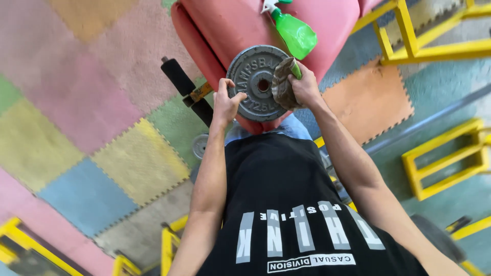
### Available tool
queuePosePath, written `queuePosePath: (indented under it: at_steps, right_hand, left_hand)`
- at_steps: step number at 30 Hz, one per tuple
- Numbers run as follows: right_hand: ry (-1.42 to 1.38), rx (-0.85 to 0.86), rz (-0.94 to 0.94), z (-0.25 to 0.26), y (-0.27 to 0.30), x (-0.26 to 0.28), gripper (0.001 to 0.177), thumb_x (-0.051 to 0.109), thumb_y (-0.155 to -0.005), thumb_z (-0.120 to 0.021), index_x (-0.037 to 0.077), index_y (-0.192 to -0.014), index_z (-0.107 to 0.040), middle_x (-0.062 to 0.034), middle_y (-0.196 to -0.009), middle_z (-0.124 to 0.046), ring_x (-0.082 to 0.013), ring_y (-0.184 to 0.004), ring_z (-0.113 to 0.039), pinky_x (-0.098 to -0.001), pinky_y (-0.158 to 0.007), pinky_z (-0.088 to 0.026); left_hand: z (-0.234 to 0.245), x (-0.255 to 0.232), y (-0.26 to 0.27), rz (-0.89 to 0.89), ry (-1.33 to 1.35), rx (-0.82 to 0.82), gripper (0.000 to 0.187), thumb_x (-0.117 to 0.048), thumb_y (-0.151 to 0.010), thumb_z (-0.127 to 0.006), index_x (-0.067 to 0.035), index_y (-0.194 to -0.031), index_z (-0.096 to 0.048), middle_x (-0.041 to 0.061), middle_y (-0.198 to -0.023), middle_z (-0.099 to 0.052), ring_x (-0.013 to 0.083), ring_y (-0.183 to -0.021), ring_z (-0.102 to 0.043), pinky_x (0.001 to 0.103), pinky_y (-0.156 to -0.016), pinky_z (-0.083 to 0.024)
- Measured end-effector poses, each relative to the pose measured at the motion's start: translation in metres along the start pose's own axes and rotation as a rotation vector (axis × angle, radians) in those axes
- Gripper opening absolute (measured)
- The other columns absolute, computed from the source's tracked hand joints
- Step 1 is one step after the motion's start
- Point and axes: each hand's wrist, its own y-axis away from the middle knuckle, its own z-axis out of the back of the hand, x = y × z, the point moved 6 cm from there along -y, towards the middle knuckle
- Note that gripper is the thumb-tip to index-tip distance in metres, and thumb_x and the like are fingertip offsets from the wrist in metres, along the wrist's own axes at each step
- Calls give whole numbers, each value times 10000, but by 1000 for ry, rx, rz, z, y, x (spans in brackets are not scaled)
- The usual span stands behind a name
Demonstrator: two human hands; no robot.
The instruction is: Cleaning gym weight plates using a cleaning spray and a cloth.
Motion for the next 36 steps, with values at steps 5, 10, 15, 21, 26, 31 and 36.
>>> queuePosePath:
  at_steps: [5,10,15,21,26,31,36]
  right_hand:
    - [208,181,14,19,-27,2,507,25,-936,-641,64,-1432,-545,-173,-1260,-705,-265,-1205,-661,-379,-1018,-503]
    - [454,436,70,41,-46,12,485,83,-950,-626,74,-1430,-559,-242,-1241,-681,-391,-1203,-634,-443,-1000,-493]
    - [740,385,176,55,-81,45,340,289,-954,-717,68,-1208,-675,-240,-1172,-689,-432,-1124,-650,-508,-932,-520]
    - [925,267,351,41,-115,96,678,445,-805,-838,31,-1272,-575,-257,-1200,-609,-451,-1001,-639,-558,-793,-509]
    - [1065,386,218,30,-139,77,637,482,-808,-820,29,-1197,-598,-232,-1089,-693,-411,-1003,-677,-532,-853,-521]
    - [1067,382,201,43,-130,71,528,435,-835,-787,36,-1146,-637,-216,-1022,-733,-390,-965,-709,-511,-854,-538]
    - [915,379,381,60,-62,114,569,381,-811,-803,76,-1259,-631,-193,-1074,-731,-391,-971,-707,-526,-827,-527]
  left_hand:
    - [-22,-18,13,275,39,-112,440,-279,-767,-764,-90,-1099,-545,174,-962,-672,346,-943,-607,463,-879,-484]
    - [-45,-19,20,156,-129,-322,377,-299,-871,-738,-101,-1137,-558,154,-1086,-666,373,-1100,-592,509,-1037,-397]
    - [-42,-79,40,45,-316,-645,389,-216,-829,-793,-96,-1150,-609,202,-1247,-542,406,-1197,-495,487,-1034,-389]
    - [-58,-111,60,21,-254,-689,383,-169,-875,-783,-96,-1196,-587,134,-1262,-583,348,-1282,-489,477,-1116,-383]
    - [-78,-105,65,18,-195,-677,371,-154,-873,-776,-93,-1192,-596,123,-1236,-592,345,-1267,-486,475,-1109,-369]
    - [-84,-103,70,-15,-160,-654,349,-156,-893,-756,-80,-1194,-598,108,-1215,-617,331,-1259,-514,469,-1106,-357]
    - [-98,-76,66,-11,4,-588,329,-183,-961,-748,-63,-1255,-665,121,-1252,-676,326,-1222,-624,426,-1091,-472]
